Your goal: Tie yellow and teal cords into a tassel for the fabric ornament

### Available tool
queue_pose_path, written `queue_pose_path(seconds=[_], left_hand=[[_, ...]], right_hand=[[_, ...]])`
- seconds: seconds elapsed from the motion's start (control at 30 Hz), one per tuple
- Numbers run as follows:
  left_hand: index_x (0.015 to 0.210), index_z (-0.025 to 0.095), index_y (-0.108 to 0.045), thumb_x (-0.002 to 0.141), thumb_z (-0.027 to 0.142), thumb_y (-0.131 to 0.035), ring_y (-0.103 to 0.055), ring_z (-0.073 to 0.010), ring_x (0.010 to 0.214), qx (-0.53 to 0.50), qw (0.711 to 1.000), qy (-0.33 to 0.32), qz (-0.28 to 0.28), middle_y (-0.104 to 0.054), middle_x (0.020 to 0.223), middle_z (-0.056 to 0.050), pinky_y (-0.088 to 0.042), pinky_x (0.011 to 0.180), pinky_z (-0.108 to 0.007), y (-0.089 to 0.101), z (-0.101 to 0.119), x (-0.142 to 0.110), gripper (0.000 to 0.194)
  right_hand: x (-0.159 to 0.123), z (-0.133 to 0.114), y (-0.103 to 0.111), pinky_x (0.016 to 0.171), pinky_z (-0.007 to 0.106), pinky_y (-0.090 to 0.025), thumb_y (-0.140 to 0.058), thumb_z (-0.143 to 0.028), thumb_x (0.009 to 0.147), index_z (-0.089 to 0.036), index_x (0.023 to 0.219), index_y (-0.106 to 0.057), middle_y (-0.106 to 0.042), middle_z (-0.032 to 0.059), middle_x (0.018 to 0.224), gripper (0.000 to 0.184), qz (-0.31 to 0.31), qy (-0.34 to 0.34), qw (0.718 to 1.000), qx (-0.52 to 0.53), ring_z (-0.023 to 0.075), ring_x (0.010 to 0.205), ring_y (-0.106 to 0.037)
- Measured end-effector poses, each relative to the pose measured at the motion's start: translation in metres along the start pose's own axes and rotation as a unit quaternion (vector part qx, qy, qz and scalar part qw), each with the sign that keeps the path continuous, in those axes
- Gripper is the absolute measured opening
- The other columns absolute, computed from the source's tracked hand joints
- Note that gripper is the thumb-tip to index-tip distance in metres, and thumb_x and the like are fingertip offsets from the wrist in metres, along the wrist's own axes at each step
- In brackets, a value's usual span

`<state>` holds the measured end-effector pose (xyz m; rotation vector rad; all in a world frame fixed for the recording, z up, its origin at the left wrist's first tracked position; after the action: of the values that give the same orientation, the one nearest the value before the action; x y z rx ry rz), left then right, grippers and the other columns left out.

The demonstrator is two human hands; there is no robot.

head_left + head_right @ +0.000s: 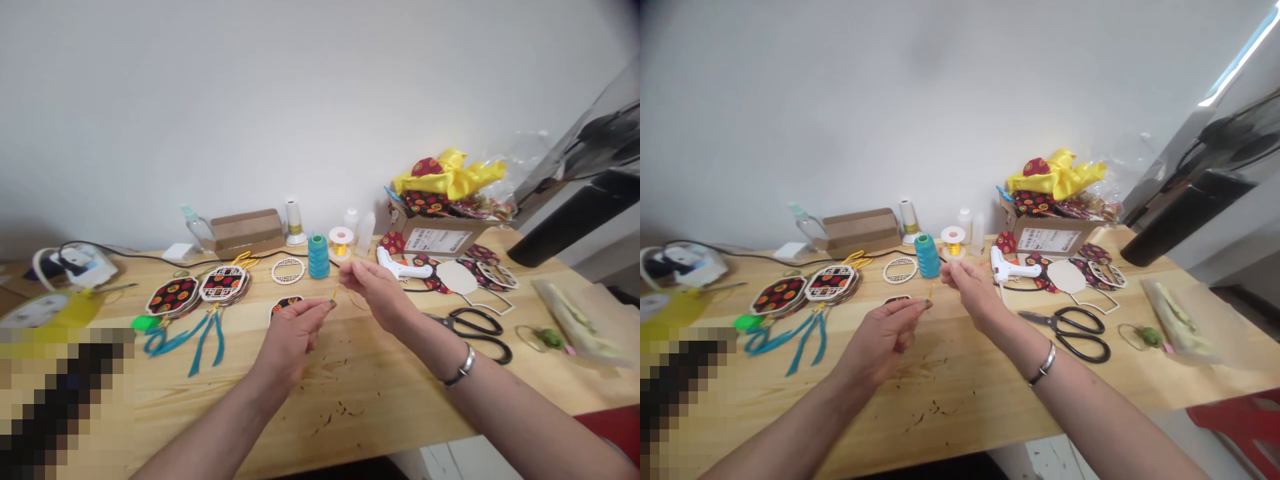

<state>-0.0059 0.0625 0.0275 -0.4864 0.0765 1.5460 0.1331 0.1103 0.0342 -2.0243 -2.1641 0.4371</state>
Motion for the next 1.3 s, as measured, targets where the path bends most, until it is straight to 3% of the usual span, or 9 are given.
queue_pose_path(seconds=[0.13, 0.3, 0.4, 0.57, 0.7, 0.8, 1.03, 1.3], left_hand=[[0.072, 0.012, -0.069, 0.061, 0.032, -0.073, -0.020, -0.0013, 0.039, -0.034, 0.999, -0.011, -0.002, -0.033, 0.045, 0.009, -0.013, 0.038, -0.018, -0.001, -0.011, 0.004, 0.023], [0.072, 0.014, -0.069, 0.061, 0.031, -0.073, -0.021, -0.0017, 0.039, -0.038, 0.999, -0.035, 0.008, -0.037, 0.044, 0.008, -0.015, 0.039, -0.017, 0.004, -0.017, 0.006, 0.021], [0.074, 0.015, -0.070, 0.064, 0.033, -0.071, -0.022, -0.0022, 0.040, -0.021, 0.999, -0.041, 0.007, -0.041, 0.044, 0.007, -0.014, 0.039, -0.018, 0.006, -0.019, 0.008, 0.021], [0.073, 0.015, -0.070, 0.065, 0.035, -0.070, -0.021, -0.0027, 0.040, 0.005, 0.999, -0.042, 0.009, -0.039, 0.043, 0.007, -0.014, 0.039, -0.018, 0.008, -0.021, 0.009, 0.022], [0.072, 0.014, -0.070, 0.065, 0.035, -0.070, -0.022, -0.0031, 0.041, 0.024, 0.999, -0.048, 0.011, -0.042, 0.045, 0.006, -0.014, 0.040, -0.019, 0.010, -0.021, 0.010, 0.021], [0.072, 0.015, -0.071, 0.065, 0.035, -0.070, -0.022, -0.0032, 0.042, 0.025, 0.999, -0.041, 0.014, -0.042, 0.046, 0.006, -0.014, 0.040, -0.019, 0.011, -0.022, 0.012, 0.021], [0.074, 0.016, -0.070, 0.065, 0.036, -0.070, -0.020, -0.0032, 0.041, 0.019, 1.000, -0.007, 0.023, -0.035, 0.044, 0.008, -0.013, 0.040, -0.019, 0.012, -0.027, 0.016, 0.022], [0.075, 0.013, -0.070, 0.067, 0.034, -0.068, -0.018, -0.0023, 0.041, 0.018, 0.999, 0.028, -0.017, -0.031, 0.045, 0.008, -0.011, 0.039, -0.018, 0.005, -0.028, 0.012, 0.023]], right_hand=[[0.002, 0.006, -0.008, 0.083, 0.032, -0.044, -0.069, -0.048, 0.063, -0.016, 0.077, -0.063, -0.060, 0.0019, 0.078, 0.035, -0.007, -0.017, 0.996, 0.085, 0.0134, 0.077, -0.058], [-0.009, 0.033, -0.015, 0.080, 0.035, -0.047, -0.054, -0.056, 0.075, -0.017, 0.089, -0.064, -0.062, 0.0062, 0.090, 0.042, -0.129, -0.058, 0.987, 0.076, 0.0162, 0.083, -0.060], [-0.018, 0.036, -0.018, 0.080, 0.036, -0.048, -0.055, -0.050, 0.077, -0.017, 0.096, -0.063, -0.063, 0.0059, 0.089, 0.039, -0.191, -0.068, 0.979, 0.019, 0.0158, 0.082, -0.061], [-0.021, 0.029, -0.017, 0.060, 0.026, -0.050, -0.066, -0.041, 0.070, -0.015, 0.083, -0.067, -0.062, 0.0017, 0.069, 0.028, -0.152, -0.040, 0.985, -0.070, 0.0115, 0.062, -0.059], [-0.016, 0.028, -0.013, 0.039, 0.019, -0.031, -0.061, -0.041, 0.073, -0.013, 0.070, -0.067, -0.047, -0.0042, 0.044, 0.028, -0.105, -0.017, 0.986, -0.124, 0.0057, 0.039, -0.040], [-0.011, 0.026, -0.012, 0.040, 0.020, -0.025, -0.062, -0.035, 0.073, -0.013, 0.061, -0.063, -0.040, -0.0063, 0.042, 0.025, -0.092, -0.003, 0.981, -0.170, 0.0049, 0.040, -0.032], [-0.002, 0.021, -0.009, 0.054, 0.022, -0.035, -0.060, -0.023, 0.071, -0.014, 0.062, -0.059, -0.055, -0.0020, 0.059, 0.012, -0.077, 0.048, 0.943, -0.321, 0.0095, 0.056, -0.046], [-0.010, 0.020, -0.002, 0.056, 0.022, -0.038, -0.056, -0.018, 0.074, -0.016, 0.063, -0.057, -0.058, -0.0016, 0.059, 0.012, -0.105, 0.073, 0.939, -0.318, 0.0102, 0.058, -0.051]])
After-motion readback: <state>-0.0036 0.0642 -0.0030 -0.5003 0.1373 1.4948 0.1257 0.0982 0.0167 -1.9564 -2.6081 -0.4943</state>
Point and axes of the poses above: each hand's wrist, its own x-axis towards the middle knuckle, its own y-axis out of the back of the hand, z = x × y, the point moved 4 cm from there along x, towards the middle knuckle
